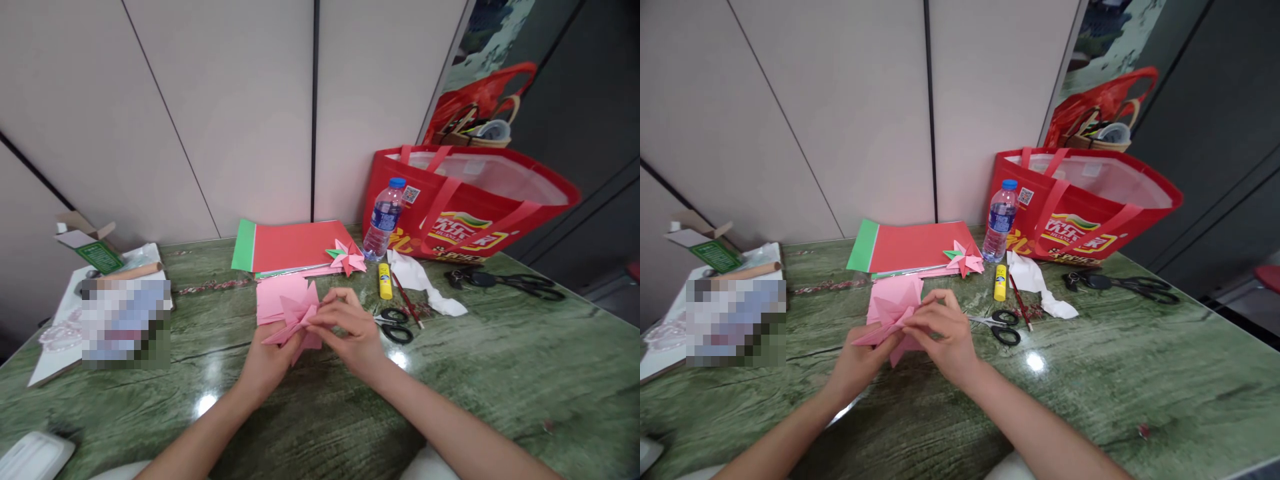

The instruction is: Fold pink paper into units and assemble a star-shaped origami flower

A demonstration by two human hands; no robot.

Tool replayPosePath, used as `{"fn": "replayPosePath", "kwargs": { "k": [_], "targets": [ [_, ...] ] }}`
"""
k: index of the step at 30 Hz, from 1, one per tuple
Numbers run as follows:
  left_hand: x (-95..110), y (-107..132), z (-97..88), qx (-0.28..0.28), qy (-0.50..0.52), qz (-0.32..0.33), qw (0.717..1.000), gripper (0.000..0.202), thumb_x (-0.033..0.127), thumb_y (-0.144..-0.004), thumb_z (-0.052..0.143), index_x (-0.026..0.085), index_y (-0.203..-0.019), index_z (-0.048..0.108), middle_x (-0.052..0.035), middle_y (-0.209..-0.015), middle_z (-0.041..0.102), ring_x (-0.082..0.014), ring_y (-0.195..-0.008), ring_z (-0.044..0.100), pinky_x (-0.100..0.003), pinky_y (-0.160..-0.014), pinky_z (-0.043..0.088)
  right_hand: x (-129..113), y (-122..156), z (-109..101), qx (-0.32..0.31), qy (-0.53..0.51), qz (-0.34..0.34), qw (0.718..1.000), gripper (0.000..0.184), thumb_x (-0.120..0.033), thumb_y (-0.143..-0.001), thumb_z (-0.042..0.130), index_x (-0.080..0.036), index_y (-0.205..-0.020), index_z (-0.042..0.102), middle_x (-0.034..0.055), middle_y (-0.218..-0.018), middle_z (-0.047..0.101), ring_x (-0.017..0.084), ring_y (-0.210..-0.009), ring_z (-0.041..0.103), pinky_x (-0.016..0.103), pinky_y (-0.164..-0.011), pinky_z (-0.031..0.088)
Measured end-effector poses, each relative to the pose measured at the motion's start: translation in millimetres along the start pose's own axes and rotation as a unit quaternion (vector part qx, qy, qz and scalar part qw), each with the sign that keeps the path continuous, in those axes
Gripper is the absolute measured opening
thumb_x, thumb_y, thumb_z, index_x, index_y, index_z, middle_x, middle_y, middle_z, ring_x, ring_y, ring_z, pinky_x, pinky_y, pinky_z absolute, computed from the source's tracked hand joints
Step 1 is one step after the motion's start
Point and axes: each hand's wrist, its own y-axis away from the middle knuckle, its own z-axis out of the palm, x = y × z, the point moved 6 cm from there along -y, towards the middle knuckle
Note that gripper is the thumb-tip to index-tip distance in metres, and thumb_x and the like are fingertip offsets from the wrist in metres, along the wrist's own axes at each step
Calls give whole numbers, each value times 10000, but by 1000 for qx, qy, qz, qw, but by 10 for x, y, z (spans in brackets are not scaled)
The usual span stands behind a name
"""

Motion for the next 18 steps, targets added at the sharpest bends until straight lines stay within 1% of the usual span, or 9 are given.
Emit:
{"fn": "replayPosePath", "kwargs": {
  "k": [2,4,6,10,14,18],
  "targets": [
    [7,1,-4,2,-7,14,1000,229,264,-690,550,142,-497,537,38,-462,453,-90,-470,364,-191,-442,308,-42,8,-10,3,38,-29,999,111,-159,-732,633,-243,-792,675,9,-686,664,194,-813,522,409,-774,426],
    [22,4,-8,3,-17,36,999,231,238,-702,525,145,-492,548,36,-453,455,-96,-468,375,-192,-445,313,-70,17,-12,6,75,-43,996,107,-157,-745,621,-246,-784,666,6,-692,663,195,-819,518,442,-826,387],
    [34,7,-13,5,-32,59,998,243,202,-710,499,148,-478,544,37,-442,445,-99,-468,381,-192,-452,321,-77,22,8,-3,98,-41,994,95,-157,-759,605,-238,-775,651,7,-703,656,194,-824,513,448,-842,367],
    [31,6,-24,13,-60,88,994,225,152,-700,482,140,-485,545,38,-469,447,-87,-466,364,-186,-460,329,-57,30,68,-31,108,-24,993,86,-152,-797,549,-210,-784,610,19,-721,624,182,-829,502,416,-826,381],
    [14,7,-25,16,-65,86,994,231,197,-705,487,142,-488,544,36,-458,438,-86,-457,350,-187,-454,318,-60,40,88,-26,109,-37,993,101,-159,-805,540,-217,-839,615,23,-737,609,185,-860,496,434,-862,362],
    [-4,16,-30,18,-49,63,997,234,218,-705,484,152,-487,539,36,-430,415,-94,-454,353,-185,-431,297,-62,47,59,-4,116,-47,992,115,-169,-796,555,-241,-822,641,25,-731,583,185,-853,494,426,-832,381]
  ]
}}
